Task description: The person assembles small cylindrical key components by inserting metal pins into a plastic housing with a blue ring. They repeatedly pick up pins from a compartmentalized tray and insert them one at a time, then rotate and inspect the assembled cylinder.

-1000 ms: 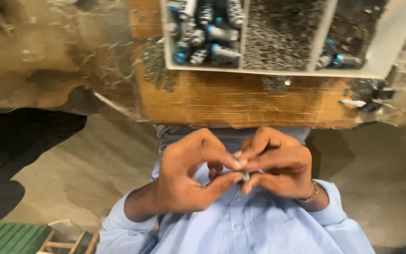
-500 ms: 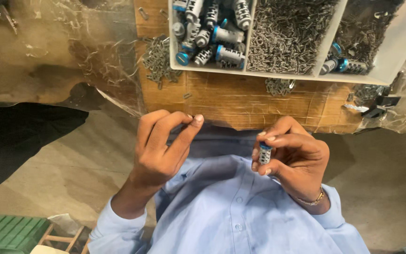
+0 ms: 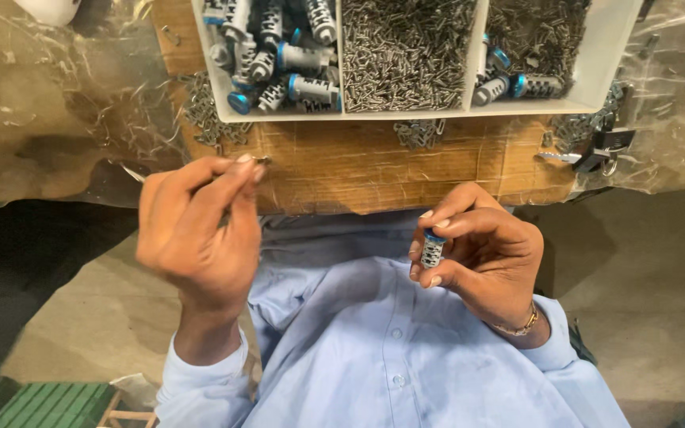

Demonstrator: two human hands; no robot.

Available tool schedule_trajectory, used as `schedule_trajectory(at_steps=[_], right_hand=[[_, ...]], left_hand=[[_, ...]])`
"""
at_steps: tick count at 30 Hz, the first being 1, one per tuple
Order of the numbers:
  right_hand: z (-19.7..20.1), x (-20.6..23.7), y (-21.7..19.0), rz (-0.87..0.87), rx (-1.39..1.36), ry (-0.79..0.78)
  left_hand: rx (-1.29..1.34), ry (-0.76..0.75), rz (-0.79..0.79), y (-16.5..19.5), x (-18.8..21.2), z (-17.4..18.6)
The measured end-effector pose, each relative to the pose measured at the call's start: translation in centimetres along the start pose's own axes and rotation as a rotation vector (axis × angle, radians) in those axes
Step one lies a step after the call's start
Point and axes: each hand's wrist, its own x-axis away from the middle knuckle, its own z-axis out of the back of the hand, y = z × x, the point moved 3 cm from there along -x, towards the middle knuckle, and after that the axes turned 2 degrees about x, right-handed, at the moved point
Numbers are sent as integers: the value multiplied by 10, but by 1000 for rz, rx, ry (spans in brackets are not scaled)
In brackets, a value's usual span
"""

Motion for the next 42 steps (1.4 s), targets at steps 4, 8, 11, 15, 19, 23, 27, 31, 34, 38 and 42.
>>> schedule_trajectory(at_steps=[4,8,11,15,19,23,27,31,34,38,42], right_hand=[[1,-2,-1,6,19,-4],[2,-6,0,-10,-26,32],[7,-4,-1,-9,49,30],[19,3,-3,4,153,72],[24,10,-5,-4,197,83],[21,11,-3,-6,162,92],[21,11,-7,29,152,-57],[31,22,-14,69,176,-143],[44,37,-14,23,37,164],[53,53,-17,115,-69,324],[57,62,-22,119,-35,331]], left_hand=[[119,51,29,5,0,4],[577,46,304,22,-5,-6],[662,-297,-70,55,-8,-25],[679,-311,-133,70,-5,-47],[645,-363,-241,79,-9,-52],[558,-462,-335,85,-21,-46],[686,-722,-239,73,-17,-49],[1301,-971,520,71,5,-73],[864,-720,83,98,-9,-79],[41,-406,-433,136,-43,-100],[28,-501,-423,135,-48,-100]])
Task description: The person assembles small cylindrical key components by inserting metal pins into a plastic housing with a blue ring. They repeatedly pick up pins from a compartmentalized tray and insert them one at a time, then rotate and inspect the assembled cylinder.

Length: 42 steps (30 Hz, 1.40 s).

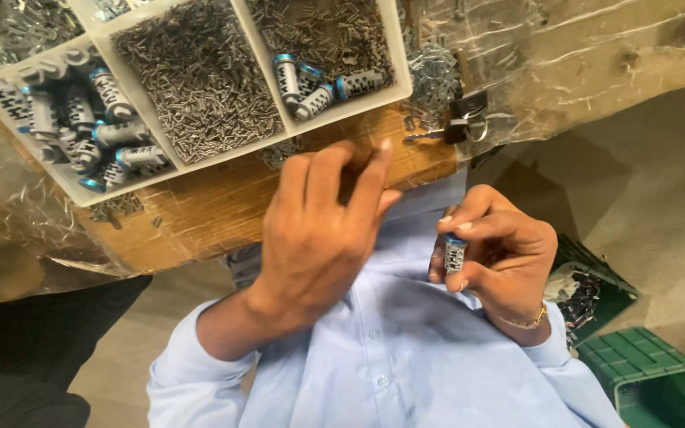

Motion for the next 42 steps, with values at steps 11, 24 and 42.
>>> schedule_trajectory(at_steps=[11,24,42], right_hand=[[-7,-7,-4,-8,33,-49],[-52,-36,18,-118,40,-200],[-87,-38,45,-175,199,-552]], left_hand=[[-28,-1,-3,-8,22,-12],[362,327,277,-42,83,36],[1375,135,625,-54,128,32]])
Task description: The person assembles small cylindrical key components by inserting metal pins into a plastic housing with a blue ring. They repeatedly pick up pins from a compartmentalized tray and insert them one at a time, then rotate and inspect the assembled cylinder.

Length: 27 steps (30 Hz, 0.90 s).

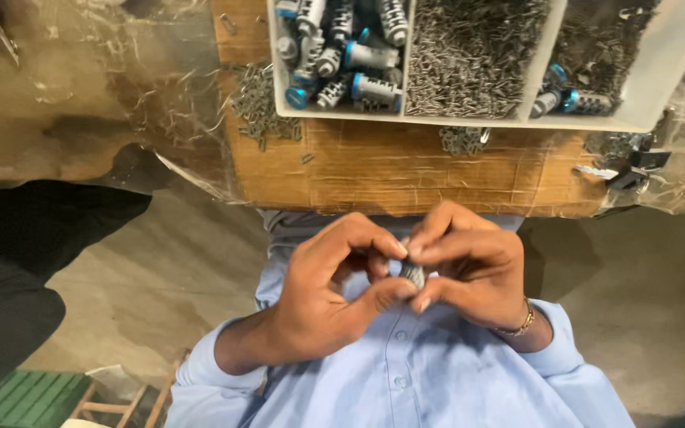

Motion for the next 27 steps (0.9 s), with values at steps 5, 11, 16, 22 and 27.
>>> schedule_trajectory(at_steps=[5,11,16,22,27], right_hand=[[-1,3,-1,-29,-200,164],[2,3,-7,-26,-181,209],[3,3,-5,-20,-209,288],[8,14,-12,-9,-75,291],[14,20,-8,-166,-93,234]], left_hand=[[-1276,462,-536,14,9,25],[-1203,327,-667,6,3,38],[-761,243,-634,11,-3,13],[-746,-116,-775,18,-28,-23],[-519,-280,-509,9,-26,-20]])
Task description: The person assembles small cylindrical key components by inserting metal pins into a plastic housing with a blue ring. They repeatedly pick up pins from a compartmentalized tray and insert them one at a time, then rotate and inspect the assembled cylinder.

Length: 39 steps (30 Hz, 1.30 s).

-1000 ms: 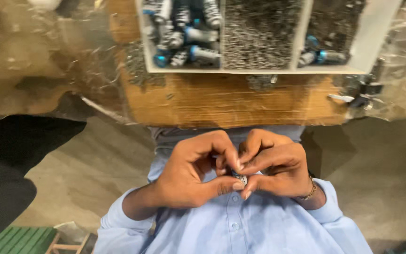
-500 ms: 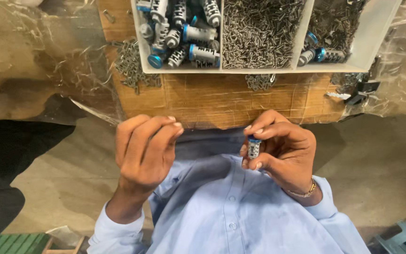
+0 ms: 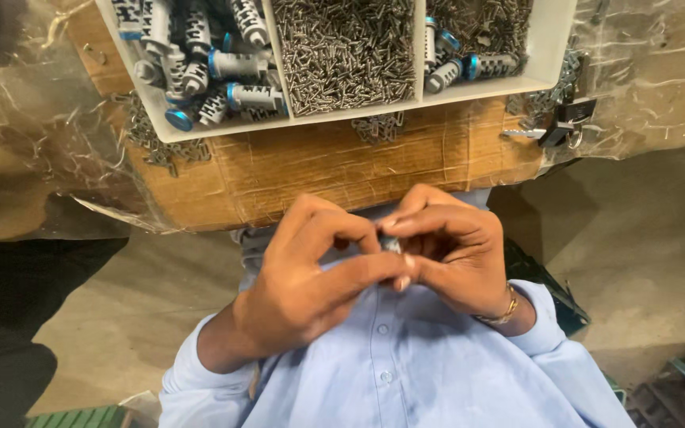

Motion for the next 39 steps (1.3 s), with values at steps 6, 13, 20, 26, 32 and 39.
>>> schedule_trajectory(at_steps=[6,13,20,26,32,39], right_hand=[[10,1,-6,202,33,-151],[21,11,0,194,-278,74],[15,5,-1,191,-209,61],[11,1,-3,177,-132,69],[6,1,-5,195,-116,70],[0,-4,0,199,-40,30]], left_hand=[[462,158,328,-2,4,-22],[-1046,161,-70,-3,-11,-12],[-856,19,-211,-10,-6,-3],[-1174,145,-80,-11,-3,-17],[-570,-5,-219,-12,15,10],[98,292,83,-5,23,-1]])
